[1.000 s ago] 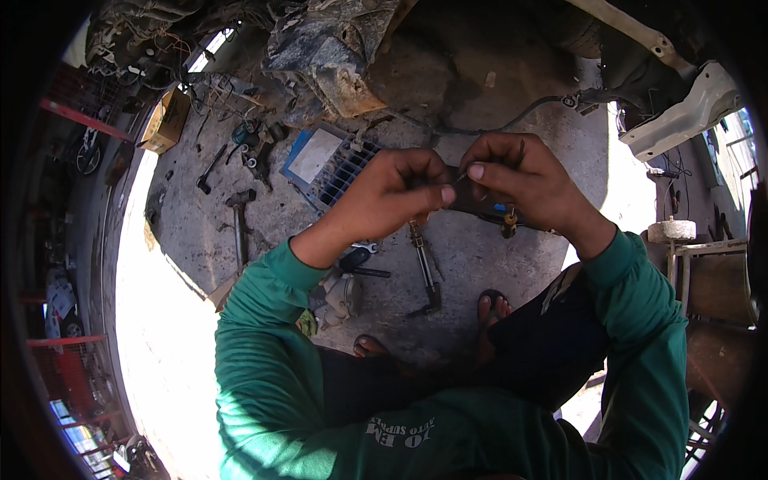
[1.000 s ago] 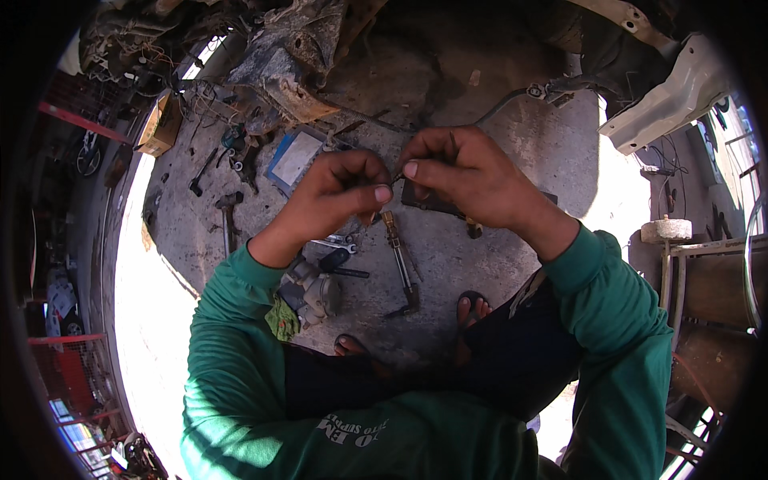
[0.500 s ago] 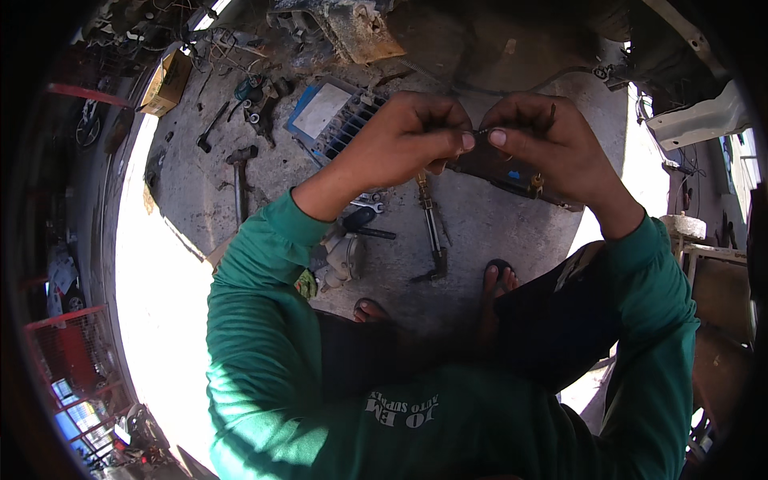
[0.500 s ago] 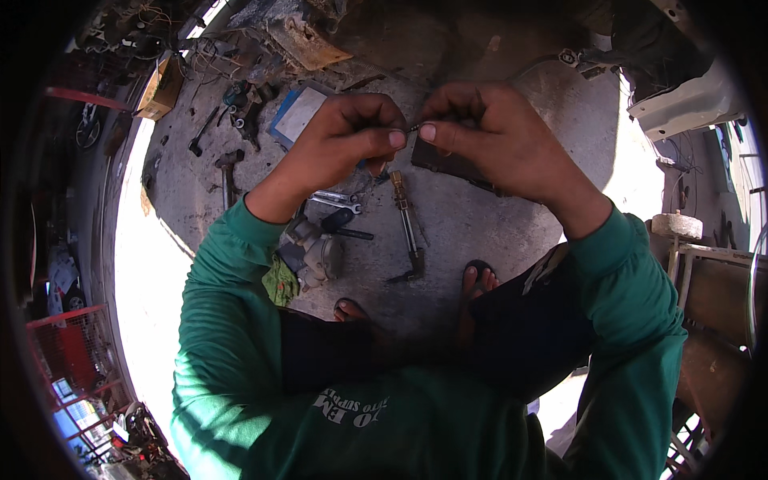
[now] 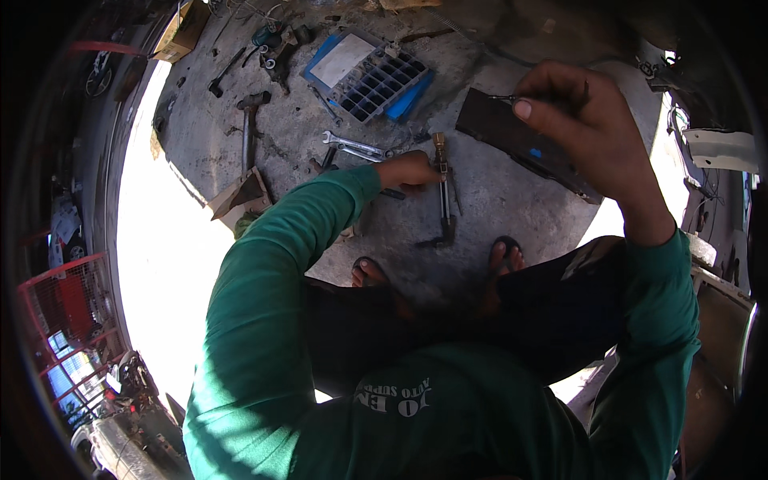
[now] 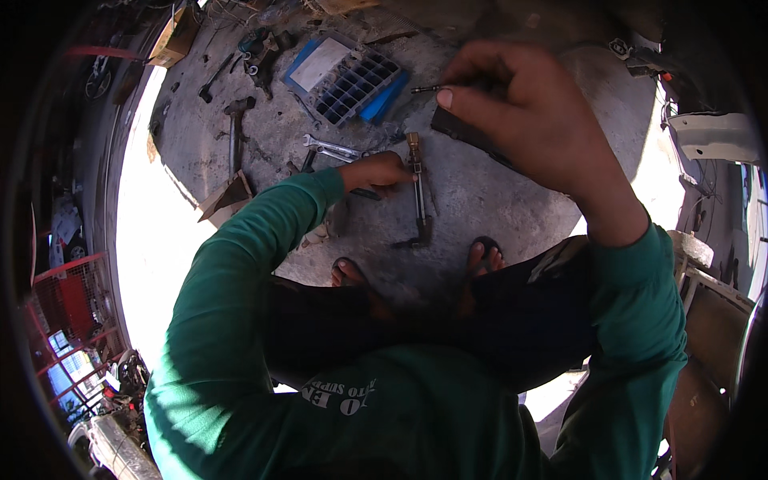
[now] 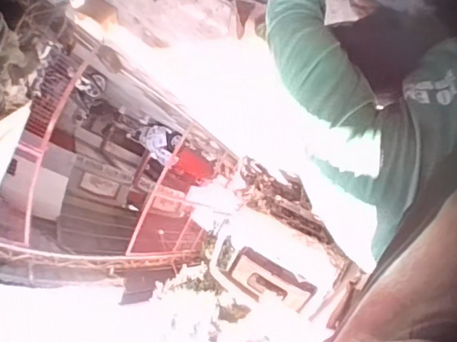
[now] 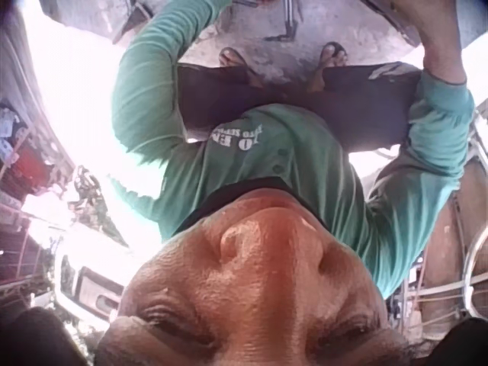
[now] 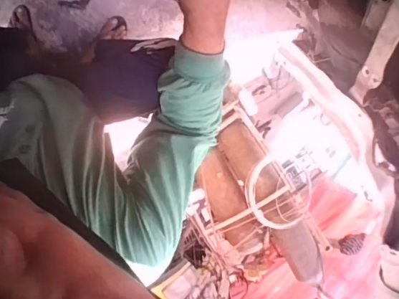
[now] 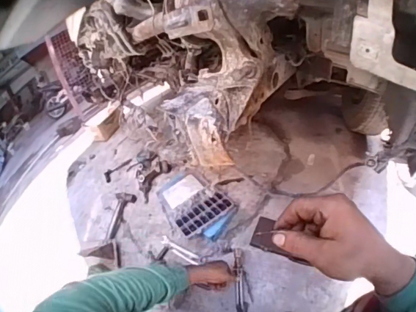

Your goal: The person sits on the floor and assembles a brass valve component. They insert a small metal piece into the valve body, then use a screwdriver to tighten a screw. Finally, they use a wrench to tighten the valve fitting.

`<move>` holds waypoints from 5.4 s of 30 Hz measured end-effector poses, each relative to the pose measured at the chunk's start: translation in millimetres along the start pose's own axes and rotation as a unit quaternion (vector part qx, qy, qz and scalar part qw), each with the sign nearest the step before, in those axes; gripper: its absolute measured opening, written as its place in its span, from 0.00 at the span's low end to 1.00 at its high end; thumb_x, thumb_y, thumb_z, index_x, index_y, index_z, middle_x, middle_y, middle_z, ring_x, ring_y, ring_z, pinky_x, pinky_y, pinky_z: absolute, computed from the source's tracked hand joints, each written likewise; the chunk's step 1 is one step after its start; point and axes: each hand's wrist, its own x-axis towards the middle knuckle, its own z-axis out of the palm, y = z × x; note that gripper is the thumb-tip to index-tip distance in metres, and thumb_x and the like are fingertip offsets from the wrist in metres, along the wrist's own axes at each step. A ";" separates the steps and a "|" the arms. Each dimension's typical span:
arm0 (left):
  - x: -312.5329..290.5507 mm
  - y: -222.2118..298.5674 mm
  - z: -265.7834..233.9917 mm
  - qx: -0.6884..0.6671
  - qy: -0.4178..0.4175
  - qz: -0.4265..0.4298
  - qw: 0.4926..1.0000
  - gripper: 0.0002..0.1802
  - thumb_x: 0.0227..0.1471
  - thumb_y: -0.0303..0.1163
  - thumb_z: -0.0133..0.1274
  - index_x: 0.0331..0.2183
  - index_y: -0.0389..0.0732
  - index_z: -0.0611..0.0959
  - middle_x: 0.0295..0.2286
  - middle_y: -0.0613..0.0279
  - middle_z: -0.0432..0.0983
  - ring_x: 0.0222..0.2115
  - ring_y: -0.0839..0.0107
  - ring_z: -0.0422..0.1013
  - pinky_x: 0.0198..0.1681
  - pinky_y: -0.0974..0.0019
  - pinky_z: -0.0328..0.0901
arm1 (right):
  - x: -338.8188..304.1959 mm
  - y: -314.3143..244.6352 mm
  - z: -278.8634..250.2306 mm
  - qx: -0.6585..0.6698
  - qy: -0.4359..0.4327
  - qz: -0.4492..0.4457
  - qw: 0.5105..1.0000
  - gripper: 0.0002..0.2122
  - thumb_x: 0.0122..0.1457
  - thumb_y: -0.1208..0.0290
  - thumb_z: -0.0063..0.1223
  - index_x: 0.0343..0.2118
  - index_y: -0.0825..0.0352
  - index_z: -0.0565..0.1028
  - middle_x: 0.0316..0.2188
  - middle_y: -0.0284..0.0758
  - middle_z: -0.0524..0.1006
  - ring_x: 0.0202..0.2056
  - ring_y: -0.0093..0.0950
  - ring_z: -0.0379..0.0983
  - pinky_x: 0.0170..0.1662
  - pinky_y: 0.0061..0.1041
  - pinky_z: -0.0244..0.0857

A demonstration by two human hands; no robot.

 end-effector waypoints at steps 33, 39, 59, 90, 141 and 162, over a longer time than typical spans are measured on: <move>-198.8 -43.9 38.6 -0.581 0.052 0.122 0.803 0.21 0.59 0.43 0.55 0.47 0.38 0.78 0.30 0.63 0.75 0.30 0.73 0.73 0.29 0.70 0.68 | 28.9 227.7 138.4 -0.114 -0.347 0.291 0.885 0.09 0.63 0.69 0.55 0.33 0.72 0.78 0.24 0.40 0.80 0.26 0.28 0.76 0.34 0.31 0.68; -220.8 -60.2 41.6 -0.711 -0.112 0.214 0.660 0.27 0.59 0.55 0.56 0.41 0.39 0.76 0.23 0.66 0.70 0.21 0.74 0.68 0.24 0.69 0.66 | 46.1 263.3 194.0 -0.012 -0.333 0.254 0.908 0.13 0.63 0.67 0.57 0.33 0.76 0.76 0.24 0.41 0.78 0.26 0.31 0.76 0.31 0.33 0.68; -174.0 -6.4 62.8 -0.439 0.256 0.127 0.852 0.13 0.58 0.37 0.61 0.36 0.39 0.75 0.21 0.68 0.70 0.19 0.79 0.68 0.22 0.71 0.63 | 48.4 168.7 142.8 0.230 -0.198 0.224 0.926 0.08 0.64 0.66 0.55 0.38 0.66 0.78 0.29 0.27 0.75 0.30 0.17 0.69 0.34 0.22 0.64; -163.6 29.4 45.7 -0.369 0.319 0.141 0.861 0.19 0.57 0.41 0.62 0.36 0.36 0.76 0.20 0.66 0.72 0.18 0.77 0.70 0.21 0.70 0.64 | 2.5 169.5 125.0 0.297 -0.135 0.255 0.910 0.13 0.63 0.75 0.53 0.49 0.68 0.71 0.31 0.40 0.80 0.19 0.20 0.73 0.22 0.19 0.68; -134.1 7.4 73.2 -0.634 -0.093 0.315 0.700 0.18 0.51 0.36 0.64 0.32 0.41 0.71 0.18 0.63 0.67 0.14 0.73 0.66 0.18 0.65 0.66 | 7.5 146.5 96.6 0.364 -0.072 0.122 0.921 0.11 0.66 0.71 0.53 0.43 0.76 0.77 0.31 0.41 0.81 0.33 0.29 0.81 0.36 0.27 0.75; -132.2 13.7 69.7 -0.606 -0.029 0.281 0.744 0.15 0.50 0.24 0.63 0.36 0.36 0.73 0.23 0.62 0.73 0.19 0.72 0.73 0.20 0.67 0.71 | 20.7 70.6 74.1 0.020 -0.164 -0.249 0.954 0.11 0.54 0.79 0.61 0.41 0.71 0.79 0.39 0.43 0.82 0.40 0.38 0.82 0.41 0.32 0.76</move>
